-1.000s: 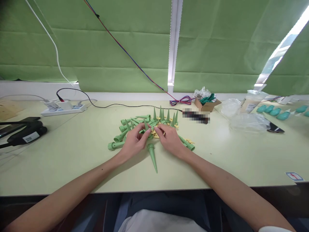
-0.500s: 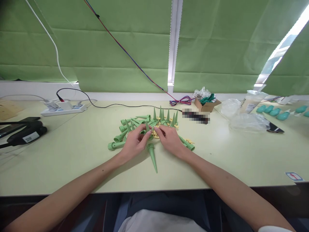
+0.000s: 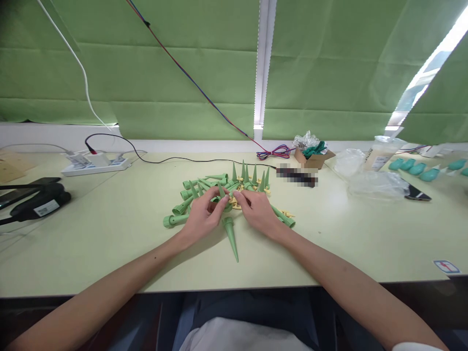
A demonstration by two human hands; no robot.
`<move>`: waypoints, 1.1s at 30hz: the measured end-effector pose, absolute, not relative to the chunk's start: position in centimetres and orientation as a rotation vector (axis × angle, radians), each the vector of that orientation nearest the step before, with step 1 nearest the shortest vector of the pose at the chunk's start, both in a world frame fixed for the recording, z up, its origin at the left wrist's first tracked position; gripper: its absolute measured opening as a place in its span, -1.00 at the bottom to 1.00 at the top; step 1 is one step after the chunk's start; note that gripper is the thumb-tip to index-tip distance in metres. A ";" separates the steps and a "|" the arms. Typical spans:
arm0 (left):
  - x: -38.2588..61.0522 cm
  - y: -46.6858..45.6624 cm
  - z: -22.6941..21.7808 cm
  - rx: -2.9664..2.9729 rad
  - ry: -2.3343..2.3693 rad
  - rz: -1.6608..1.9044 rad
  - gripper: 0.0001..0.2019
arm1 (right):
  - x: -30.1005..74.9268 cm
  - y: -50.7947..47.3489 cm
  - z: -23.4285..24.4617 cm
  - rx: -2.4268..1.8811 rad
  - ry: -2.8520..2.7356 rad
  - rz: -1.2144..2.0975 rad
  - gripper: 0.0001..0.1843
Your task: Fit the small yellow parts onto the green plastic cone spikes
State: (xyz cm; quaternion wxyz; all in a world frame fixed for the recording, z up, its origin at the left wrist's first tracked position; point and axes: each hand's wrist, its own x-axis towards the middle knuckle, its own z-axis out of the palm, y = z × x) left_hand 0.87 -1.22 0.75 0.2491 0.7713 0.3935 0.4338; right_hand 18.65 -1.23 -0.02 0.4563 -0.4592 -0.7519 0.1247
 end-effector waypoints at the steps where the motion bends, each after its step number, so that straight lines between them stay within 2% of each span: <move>1: 0.8 -1.2 0.8 2.088 1.082 1.200 -0.80 | 18.6 -1.3 0.1 -1.130 -1.853 0.304 -0.46; 6: 0.6 -1.0 1.4 1.980 1.118 1.294 -0.79 | 18.6 -1.6 0.4 -1.079 -1.802 0.416 -0.72; 11: 0.6 -0.9 1.4 1.968 1.130 1.305 -0.80 | 18.6 -1.7 0.5 -0.993 -1.800 0.455 -0.74; 18: 0.7 -1.1 1.2 2.028 1.095 1.250 -0.81 | 18.7 -1.5 0.3 -0.956 -1.863 0.394 -0.87; 27: 0.5 -1.0 1.1 2.079 1.090 1.209 -0.82 | 18.7 -1.4 0.2 -0.994 -1.874 0.405 -0.86; 33: 0.6 -1.0 1.0 2.101 1.072 1.199 -0.83 | 18.7 -1.4 0.1 -1.014 -1.903 0.401 -0.79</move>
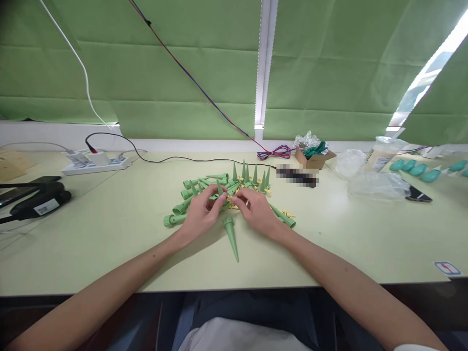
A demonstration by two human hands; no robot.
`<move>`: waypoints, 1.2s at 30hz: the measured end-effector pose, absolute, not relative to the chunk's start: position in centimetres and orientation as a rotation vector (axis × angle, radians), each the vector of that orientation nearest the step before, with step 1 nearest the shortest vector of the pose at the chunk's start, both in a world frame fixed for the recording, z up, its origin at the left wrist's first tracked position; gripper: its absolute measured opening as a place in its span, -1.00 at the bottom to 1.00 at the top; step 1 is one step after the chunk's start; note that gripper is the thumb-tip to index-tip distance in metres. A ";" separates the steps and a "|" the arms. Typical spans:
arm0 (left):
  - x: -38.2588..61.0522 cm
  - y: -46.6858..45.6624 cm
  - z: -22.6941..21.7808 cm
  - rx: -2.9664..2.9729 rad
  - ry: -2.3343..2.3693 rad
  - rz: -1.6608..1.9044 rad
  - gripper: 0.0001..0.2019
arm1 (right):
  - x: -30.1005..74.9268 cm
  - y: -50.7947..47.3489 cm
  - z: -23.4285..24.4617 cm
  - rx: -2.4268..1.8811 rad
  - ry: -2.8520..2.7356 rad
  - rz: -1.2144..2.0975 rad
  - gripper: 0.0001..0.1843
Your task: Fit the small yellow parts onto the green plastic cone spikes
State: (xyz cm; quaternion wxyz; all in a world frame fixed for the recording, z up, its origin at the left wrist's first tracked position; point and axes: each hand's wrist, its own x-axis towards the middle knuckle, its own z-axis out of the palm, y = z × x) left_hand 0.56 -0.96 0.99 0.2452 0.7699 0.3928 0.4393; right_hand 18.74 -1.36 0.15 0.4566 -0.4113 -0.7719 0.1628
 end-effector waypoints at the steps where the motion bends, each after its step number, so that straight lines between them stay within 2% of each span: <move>1: 0.6 -0.9 1.0 2.107 1.071 1.199 -0.84 | 18.7 -1.3 0.1 -1.019 -1.908 0.401 -0.77; 11: 0.5 -0.8 0.6 2.150 1.075 1.190 -0.84 | 18.8 -1.1 -0.1 -1.079 -1.936 0.384 -0.57; 30: 0.6 -0.7 0.7 2.160 1.062 1.174 -0.86 | 18.8 -1.2 0.0 -1.142 -1.923 0.423 -0.42; 32: 0.6 -0.7 0.8 2.147 1.075 1.190 -0.85 | 18.8 -1.3 0.2 -1.139 -1.905 0.411 -0.46; 36: 0.5 -0.7 0.9 2.123 1.117 1.225 -0.84 | 18.7 -1.5 0.6 -1.063 -1.864 0.464 -0.78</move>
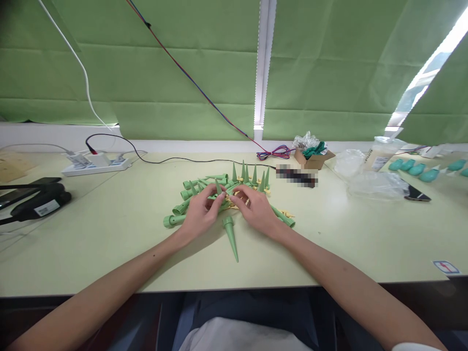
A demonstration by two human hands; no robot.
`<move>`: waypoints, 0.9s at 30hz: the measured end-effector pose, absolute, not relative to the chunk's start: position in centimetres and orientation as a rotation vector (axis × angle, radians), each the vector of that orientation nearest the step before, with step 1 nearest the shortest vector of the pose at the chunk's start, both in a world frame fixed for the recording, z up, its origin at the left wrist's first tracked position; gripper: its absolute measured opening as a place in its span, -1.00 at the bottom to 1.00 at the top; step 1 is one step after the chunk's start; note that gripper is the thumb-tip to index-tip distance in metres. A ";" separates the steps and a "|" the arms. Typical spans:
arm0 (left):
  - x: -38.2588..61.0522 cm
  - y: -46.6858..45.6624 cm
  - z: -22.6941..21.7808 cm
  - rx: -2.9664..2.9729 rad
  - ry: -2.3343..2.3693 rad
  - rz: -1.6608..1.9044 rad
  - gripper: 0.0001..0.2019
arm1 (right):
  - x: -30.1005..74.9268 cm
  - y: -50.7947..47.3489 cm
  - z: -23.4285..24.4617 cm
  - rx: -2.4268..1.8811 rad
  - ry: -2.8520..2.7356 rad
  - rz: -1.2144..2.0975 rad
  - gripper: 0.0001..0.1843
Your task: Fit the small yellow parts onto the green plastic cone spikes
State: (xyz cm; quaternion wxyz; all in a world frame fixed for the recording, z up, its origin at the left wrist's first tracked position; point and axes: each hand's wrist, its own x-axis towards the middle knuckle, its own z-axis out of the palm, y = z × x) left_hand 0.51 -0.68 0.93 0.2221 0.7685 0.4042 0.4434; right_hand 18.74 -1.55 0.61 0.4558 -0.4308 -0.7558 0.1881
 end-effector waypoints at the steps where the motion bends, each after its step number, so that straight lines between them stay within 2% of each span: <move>1: 0.5 -0.7 1.0 2.122 1.123 1.228 -0.84 | 18.7 -1.6 0.6 -1.041 -1.864 0.466 -0.79; 10: 0.5 -0.9 0.8 2.119 1.110 1.201 -0.84 | 18.8 -1.5 0.3 -0.997 -1.919 0.410 -0.92; 16: 0.5 -0.8 0.7 2.145 1.112 1.198 -0.85 | 18.8 -1.4 0.2 -1.011 -1.917 0.456 -0.85; 27: 0.5 -0.9 0.7 2.153 1.108 1.156 -0.84 | 18.8 -1.3 0.1 -1.046 -1.964 0.442 -0.62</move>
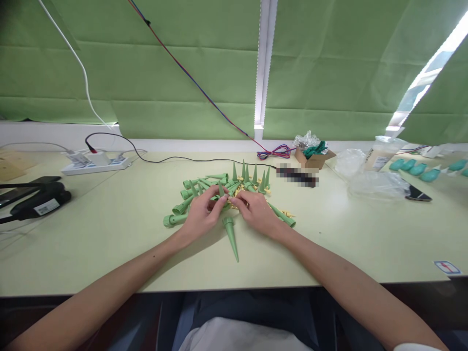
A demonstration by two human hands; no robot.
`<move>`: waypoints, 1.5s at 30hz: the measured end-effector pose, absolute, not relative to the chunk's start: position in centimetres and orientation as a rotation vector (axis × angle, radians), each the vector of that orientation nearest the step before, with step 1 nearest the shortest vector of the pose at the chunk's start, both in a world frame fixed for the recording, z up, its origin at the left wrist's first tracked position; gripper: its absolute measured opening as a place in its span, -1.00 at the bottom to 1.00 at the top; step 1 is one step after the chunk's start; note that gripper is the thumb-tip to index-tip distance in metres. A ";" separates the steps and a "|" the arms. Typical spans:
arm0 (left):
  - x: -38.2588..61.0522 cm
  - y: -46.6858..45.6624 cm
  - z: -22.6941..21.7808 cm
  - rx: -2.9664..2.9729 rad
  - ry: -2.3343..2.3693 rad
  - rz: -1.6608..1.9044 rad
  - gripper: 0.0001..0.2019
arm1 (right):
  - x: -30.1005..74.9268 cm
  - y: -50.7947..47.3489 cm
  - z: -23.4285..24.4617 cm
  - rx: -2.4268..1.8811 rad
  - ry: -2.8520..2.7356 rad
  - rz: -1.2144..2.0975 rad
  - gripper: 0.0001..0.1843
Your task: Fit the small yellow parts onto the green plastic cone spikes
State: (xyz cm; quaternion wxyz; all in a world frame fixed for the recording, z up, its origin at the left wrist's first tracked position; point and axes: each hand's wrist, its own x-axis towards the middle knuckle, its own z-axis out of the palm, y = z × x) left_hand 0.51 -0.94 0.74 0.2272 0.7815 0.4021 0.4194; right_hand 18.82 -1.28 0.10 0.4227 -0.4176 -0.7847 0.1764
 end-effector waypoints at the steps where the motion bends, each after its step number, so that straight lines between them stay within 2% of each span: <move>1: 0.5 -0.9 0.7 2.153 1.105 1.157 -0.84 | 18.8 -1.2 0.0 -1.054 -1.967 0.430 -0.60; 12: 0.6 -0.9 0.6 2.190 1.075 1.148 -0.83 | 19.0 -1.1 -0.1 -1.097 -1.995 0.506 -0.44; 17: 0.7 -0.9 0.8 2.189 1.088 1.151 -0.83 | 19.0 -1.2 0.1 -1.113 -2.011 0.504 -0.43; 20: 0.6 -0.9 1.1 2.164 1.098 1.178 -0.84 | 19.0 -1.3 0.4 -1.120 -2.007 0.476 -0.49; 24: 0.5 -0.9 1.3 2.121 1.130 1.221 -0.82 | 18.9 -1.4 0.5 -1.054 -1.939 0.494 -0.80; 30: 0.5 -0.8 0.9 2.136 1.127 1.204 -0.83 | 19.1 -1.3 0.1 -0.992 -1.954 0.453 -0.89; 37: 0.5 -0.8 0.9 2.147 1.127 1.175 -0.85 | 19.0 -1.2 0.0 -0.999 -1.957 0.453 -0.92; 45: 0.5 -0.9 0.9 2.165 1.144 1.147 -0.86 | 19.0 -1.2 0.1 -1.019 -1.983 0.486 -0.85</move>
